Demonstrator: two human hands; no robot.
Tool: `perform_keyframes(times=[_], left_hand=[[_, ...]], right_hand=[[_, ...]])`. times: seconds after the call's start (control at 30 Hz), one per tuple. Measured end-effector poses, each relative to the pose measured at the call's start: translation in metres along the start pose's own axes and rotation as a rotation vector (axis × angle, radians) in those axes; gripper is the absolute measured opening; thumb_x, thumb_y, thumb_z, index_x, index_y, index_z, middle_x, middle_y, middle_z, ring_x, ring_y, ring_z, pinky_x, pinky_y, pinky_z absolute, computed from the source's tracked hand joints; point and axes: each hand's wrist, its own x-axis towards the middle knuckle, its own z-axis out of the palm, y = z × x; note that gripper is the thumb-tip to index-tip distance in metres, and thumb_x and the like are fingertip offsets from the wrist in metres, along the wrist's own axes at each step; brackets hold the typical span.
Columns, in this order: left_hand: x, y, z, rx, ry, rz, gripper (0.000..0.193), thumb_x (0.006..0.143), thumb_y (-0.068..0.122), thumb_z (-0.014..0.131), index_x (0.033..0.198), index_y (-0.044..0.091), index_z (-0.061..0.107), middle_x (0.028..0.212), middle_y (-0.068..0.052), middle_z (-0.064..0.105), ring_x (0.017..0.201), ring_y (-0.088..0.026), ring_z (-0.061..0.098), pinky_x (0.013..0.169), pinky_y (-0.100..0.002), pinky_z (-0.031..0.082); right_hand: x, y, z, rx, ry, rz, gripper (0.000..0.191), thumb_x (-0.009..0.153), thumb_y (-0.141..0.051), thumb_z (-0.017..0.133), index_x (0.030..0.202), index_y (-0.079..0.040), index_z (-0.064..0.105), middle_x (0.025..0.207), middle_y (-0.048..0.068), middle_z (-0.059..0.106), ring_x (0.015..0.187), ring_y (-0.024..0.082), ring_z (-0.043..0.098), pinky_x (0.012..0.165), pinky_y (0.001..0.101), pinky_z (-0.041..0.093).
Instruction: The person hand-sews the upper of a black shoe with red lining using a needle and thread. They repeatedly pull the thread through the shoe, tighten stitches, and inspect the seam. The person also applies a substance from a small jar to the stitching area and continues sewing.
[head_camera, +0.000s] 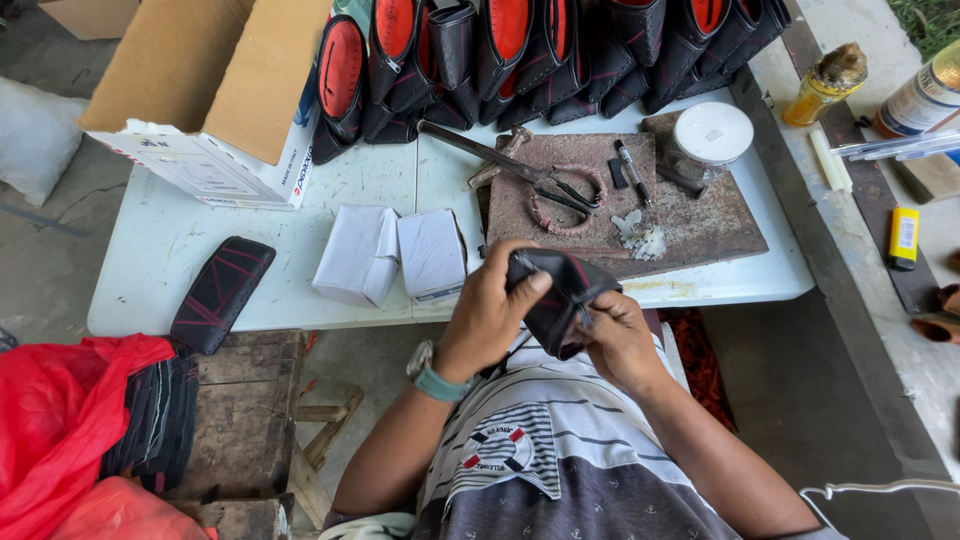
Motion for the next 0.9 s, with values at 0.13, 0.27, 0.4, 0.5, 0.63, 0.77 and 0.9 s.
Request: perform_keyframes(times=[0.13, 0.27, 0.4, 0.5, 0.63, 0.77, 0.9], left_hand=[[0.012, -0.050, 0.003, -0.114, -0.054, -0.146, 0.039, 0.103, 0.034, 0.060, 0.126, 0.003, 0.054, 0.105, -0.010, 0.068, 0.096, -0.018, 0.068, 0.083, -0.033, 0.056], [0.014, -0.095, 0.010, -0.518, -0.061, -0.305, 0.027, 0.103, 0.023, 0.064, 0.119, 0.002, 0.059, 0.103, -0.006, 0.066, 0.094, -0.012, 0.063, 0.082, -0.029, 0.055], [0.017, -0.120, 0.011, -0.696, -0.105, -0.401, 0.019, 0.102, 0.018, 0.062, 0.115, 0.004, 0.060, 0.103, -0.005, 0.067, 0.093, -0.009, 0.064, 0.080, -0.025, 0.055], [0.022, -0.126, 0.017, -0.680, -0.126, -0.432, 0.020, 0.102, 0.018, 0.062, 0.116, 0.004, 0.059, 0.104, -0.004, 0.065, 0.093, -0.009, 0.064, 0.079, -0.025, 0.056], [0.028, -0.112, 0.022, -0.460, -0.190, -0.370, 0.031, 0.103, 0.027, 0.062, 0.124, 0.003, 0.058, 0.111, -0.010, 0.066, 0.102, -0.015, 0.064, 0.086, -0.031, 0.055], [0.021, -0.080, 0.016, 0.159, -0.071, 0.081, 0.060, 0.098, 0.037, 0.068, 0.136, -0.006, 0.048, 0.125, -0.026, 0.057, 0.117, -0.033, 0.056, 0.098, -0.043, 0.049], [0.014, -0.057, 0.025, 0.307, -0.050, 0.208, 0.049, 0.092, 0.036, 0.067, 0.119, -0.004, 0.062, 0.117, -0.024, 0.066, 0.108, -0.031, 0.066, 0.092, -0.039, 0.054]], right_hand=[[0.003, 0.004, 0.017, -0.001, 0.290, 0.234, 0.006, 0.106, -0.003, 0.056, 0.107, 0.002, 0.060, 0.086, 0.011, 0.068, 0.075, 0.025, 0.072, 0.072, 0.0406, 0.060], [0.001, -0.017, 0.047, -0.063, 0.345, 0.391, 0.034, 0.092, 0.001, 0.050, 0.125, -0.005, 0.053, 0.101, 0.005, 0.069, 0.092, 0.021, 0.073, 0.081, 0.0372, 0.062], [0.010, -0.034, 0.069, -0.092, 0.374, 0.468, 0.050, 0.091, -0.004, 0.048, 0.141, -0.012, 0.048, 0.118, 0.003, 0.069, 0.102, 0.019, 0.071, 0.081, 0.0326, 0.061], [0.022, -0.025, 0.070, -0.119, 0.508, 0.447, 0.032, 0.099, -0.018, 0.055, 0.130, -0.011, 0.055, 0.105, 0.002, 0.070, 0.088, 0.017, 0.069, 0.069, 0.0319, 0.058], [0.034, 0.004, 0.047, -0.155, 0.528, 0.290, 0.018, 0.103, -0.021, 0.060, 0.108, -0.003, 0.061, 0.088, 0.005, 0.065, 0.070, 0.015, 0.061, 0.058, 0.0296, 0.053], [0.041, 0.026, 0.020, -0.174, 0.606, 0.266, 0.015, 0.104, -0.021, 0.057, 0.102, -0.007, 0.062, 0.077, 0.004, 0.061, 0.058, 0.014, 0.053, 0.048, 0.0278, 0.043], [0.049, 0.031, 0.016, -0.075, 0.594, 0.232, 0.009, 0.101, -0.013, 0.056, 0.101, -0.005, 0.060, 0.083, 0.004, 0.064, 0.065, 0.013, 0.062, 0.055, 0.0296, 0.053]])
